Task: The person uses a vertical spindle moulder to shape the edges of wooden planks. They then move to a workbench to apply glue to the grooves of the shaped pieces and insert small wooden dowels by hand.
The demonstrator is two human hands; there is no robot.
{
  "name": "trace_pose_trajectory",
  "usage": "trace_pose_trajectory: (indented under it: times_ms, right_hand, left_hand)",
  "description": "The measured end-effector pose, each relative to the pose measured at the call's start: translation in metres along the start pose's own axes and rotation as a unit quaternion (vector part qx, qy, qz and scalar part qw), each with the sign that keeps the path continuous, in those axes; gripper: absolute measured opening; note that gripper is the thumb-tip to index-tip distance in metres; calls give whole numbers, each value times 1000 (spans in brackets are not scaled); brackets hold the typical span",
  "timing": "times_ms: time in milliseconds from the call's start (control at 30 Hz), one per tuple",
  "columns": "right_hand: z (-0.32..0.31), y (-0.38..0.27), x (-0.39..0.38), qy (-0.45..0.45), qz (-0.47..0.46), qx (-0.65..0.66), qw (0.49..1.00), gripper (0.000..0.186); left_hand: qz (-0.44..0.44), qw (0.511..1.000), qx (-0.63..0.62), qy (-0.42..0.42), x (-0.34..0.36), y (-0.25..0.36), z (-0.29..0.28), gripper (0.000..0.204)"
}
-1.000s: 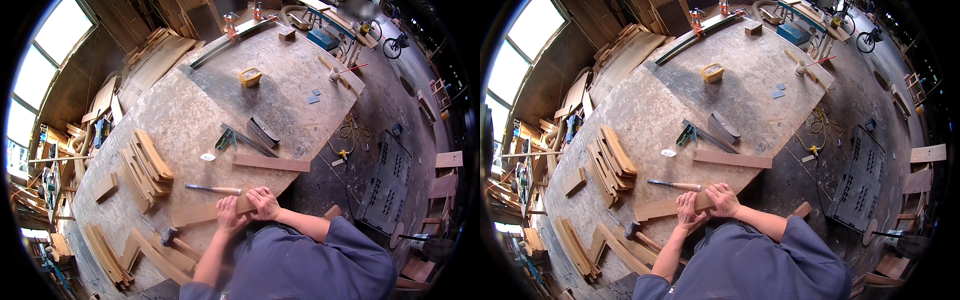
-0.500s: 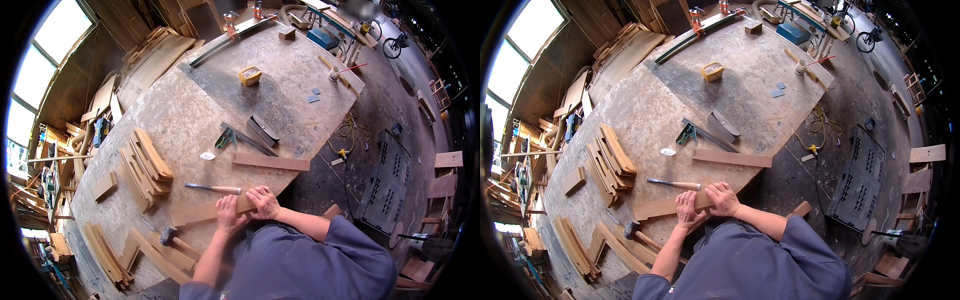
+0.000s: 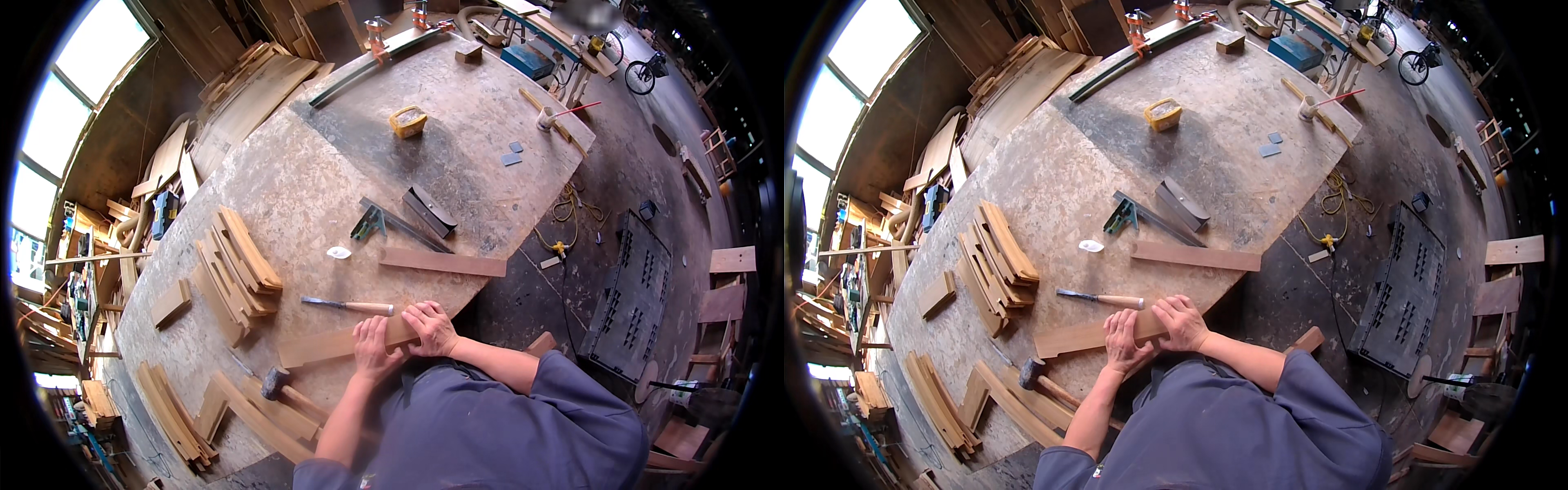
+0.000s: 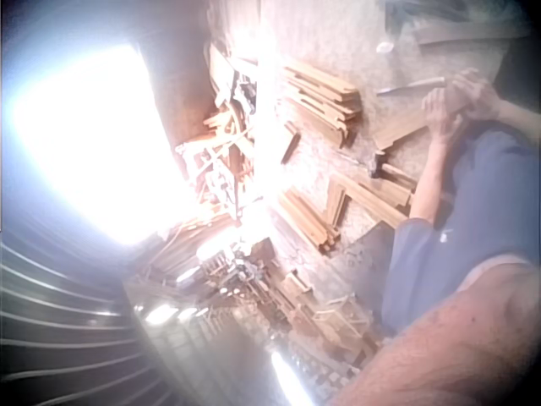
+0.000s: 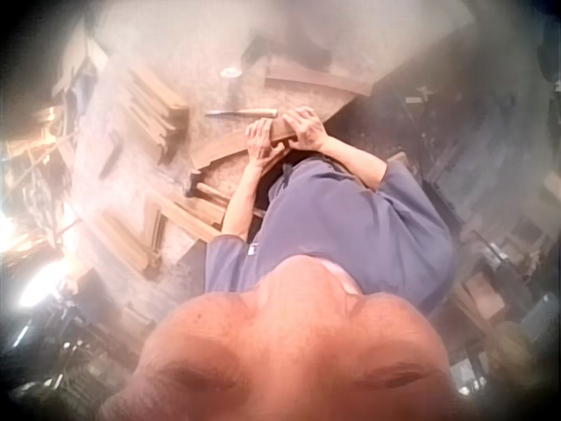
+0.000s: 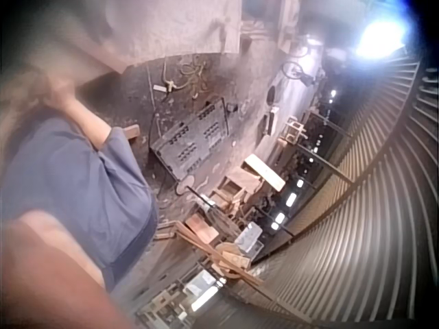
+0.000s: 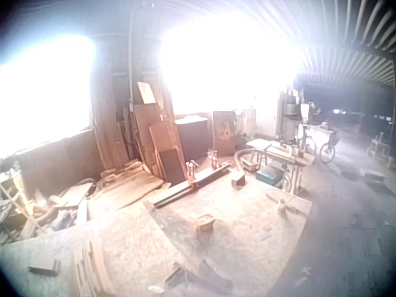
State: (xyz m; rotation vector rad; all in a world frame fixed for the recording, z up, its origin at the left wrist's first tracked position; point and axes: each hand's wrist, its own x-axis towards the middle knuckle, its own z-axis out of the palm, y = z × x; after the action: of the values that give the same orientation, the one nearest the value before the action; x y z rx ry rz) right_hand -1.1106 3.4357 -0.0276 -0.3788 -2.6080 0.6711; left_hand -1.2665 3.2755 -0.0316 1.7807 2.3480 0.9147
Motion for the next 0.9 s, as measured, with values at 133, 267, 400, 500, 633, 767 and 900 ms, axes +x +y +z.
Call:
trace_pose_trajectory:
  times_ms: [133, 267, 400, 500, 633, 767, 900]
  right_hand:
    - [-1, 0, 0, 0, -2, 4, 1000, 72]
    - [-2, 0, 1, 2, -2, 1, 1000, 72]
    - [0, 0, 0, 0, 2, 4, 1000, 73]
    - [1, 0, -1, -2, 1, -10, 1000, 76]
    - [1, -1, 0, -4, 2, -8, 1000, 76]
    - [1, -2, 1, -2, 5, -9, 1000, 75]
    - [0, -4, 2, -9, 12, -14, 1000, 76]
  left_hand:
    - [1, 1000, -2, 1, 0, 0, 0, 77]
    - [-1, 1000, -11, -1, 1, 1, -1, 77]
    - [-2, 1000, -9, -4, 0, 0, -1, 77]
    - [-5, 1000, -8, -5, 0, 0, -1, 77]
    - [-10, 1000, -10, -4, 0, 0, -2, 77]
    - [-13, 1000, -16, -14, -2, -3, -2, 84]
    - [-10, 1000, -20, -7, -3, -6, 1, 83]
